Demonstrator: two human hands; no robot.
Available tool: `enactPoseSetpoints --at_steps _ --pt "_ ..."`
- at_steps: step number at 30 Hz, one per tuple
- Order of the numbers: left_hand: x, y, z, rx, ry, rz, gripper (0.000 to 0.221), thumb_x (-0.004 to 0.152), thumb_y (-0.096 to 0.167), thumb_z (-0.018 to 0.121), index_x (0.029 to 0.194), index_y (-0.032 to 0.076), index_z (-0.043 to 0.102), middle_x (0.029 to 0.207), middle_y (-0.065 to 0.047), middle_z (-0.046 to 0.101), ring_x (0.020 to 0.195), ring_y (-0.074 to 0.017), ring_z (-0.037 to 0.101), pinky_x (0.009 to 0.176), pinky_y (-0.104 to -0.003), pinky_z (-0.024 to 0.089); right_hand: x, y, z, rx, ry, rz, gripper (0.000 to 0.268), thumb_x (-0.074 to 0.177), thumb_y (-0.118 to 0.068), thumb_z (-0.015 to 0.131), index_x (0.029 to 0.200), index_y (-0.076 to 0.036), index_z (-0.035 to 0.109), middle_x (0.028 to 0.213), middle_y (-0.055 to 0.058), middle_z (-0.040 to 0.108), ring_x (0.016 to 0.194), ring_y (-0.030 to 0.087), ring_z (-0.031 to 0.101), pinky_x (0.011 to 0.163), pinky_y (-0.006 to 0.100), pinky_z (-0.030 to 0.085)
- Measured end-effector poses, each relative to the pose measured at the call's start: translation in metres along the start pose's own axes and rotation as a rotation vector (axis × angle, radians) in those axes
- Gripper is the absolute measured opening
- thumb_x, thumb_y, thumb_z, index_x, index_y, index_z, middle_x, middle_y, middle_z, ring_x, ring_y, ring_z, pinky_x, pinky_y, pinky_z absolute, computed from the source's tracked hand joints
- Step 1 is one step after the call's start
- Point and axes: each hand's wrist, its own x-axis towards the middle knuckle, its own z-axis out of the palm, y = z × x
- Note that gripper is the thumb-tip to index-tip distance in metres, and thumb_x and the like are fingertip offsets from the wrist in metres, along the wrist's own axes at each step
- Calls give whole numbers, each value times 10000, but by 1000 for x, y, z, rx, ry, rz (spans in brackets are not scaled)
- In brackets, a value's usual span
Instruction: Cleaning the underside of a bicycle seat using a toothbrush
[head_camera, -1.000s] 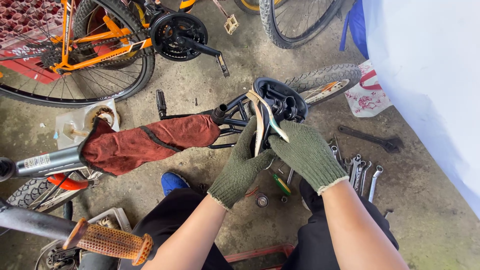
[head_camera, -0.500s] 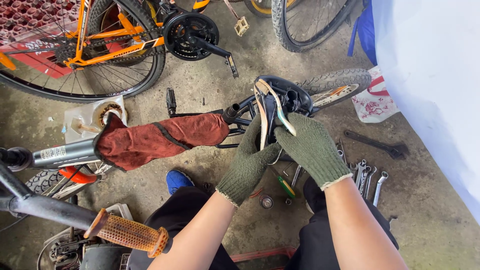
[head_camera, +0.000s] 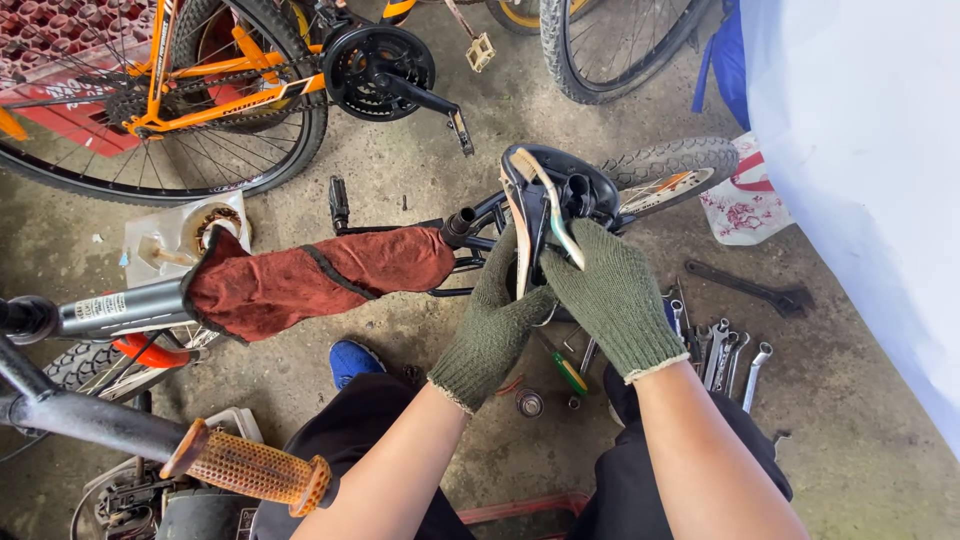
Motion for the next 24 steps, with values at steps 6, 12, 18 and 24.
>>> enactPoseSetpoints --at_steps 6,12,18,24 --pt "0 8 11 -272 6 -38 938 752 -23 814 1582 150 416 1395 -160 622 1201 -284 654 970 -396 590 -10 -24 -19 160 213 -82 273 864 -152 717 1119 -56 730 931 92 763 713 224 706 620 345 552" --pt "-2 13 16 -238 14 -30 912 756 19 818 1572 148 433 1411 -161 614 1202 -269 642 969 -403 585 -14 -24 -25 146 80 -140 256 852 -151 704 1094 -68 707 917 95 745 709 228 695 637 352 535" --pt "4 17 17 -37 -2 100 852 792 60 825 1554 93 445 1497 -217 553 1366 -318 544 1118 -446 489 -12 -19 -28 36 70 -198 409 876 -196 704 1254 -40 688 1044 154 774 797 306 749 662 396 583" --pt "9 -6 4 -60 -31 91 877 785 17 841 1563 90 443 1531 -171 530 1389 -242 504 1146 -416 448 -8 -3 -28 -14 38 -191 375 839 -214 721 1188 -76 713 1000 133 777 792 342 742 640 429 565"
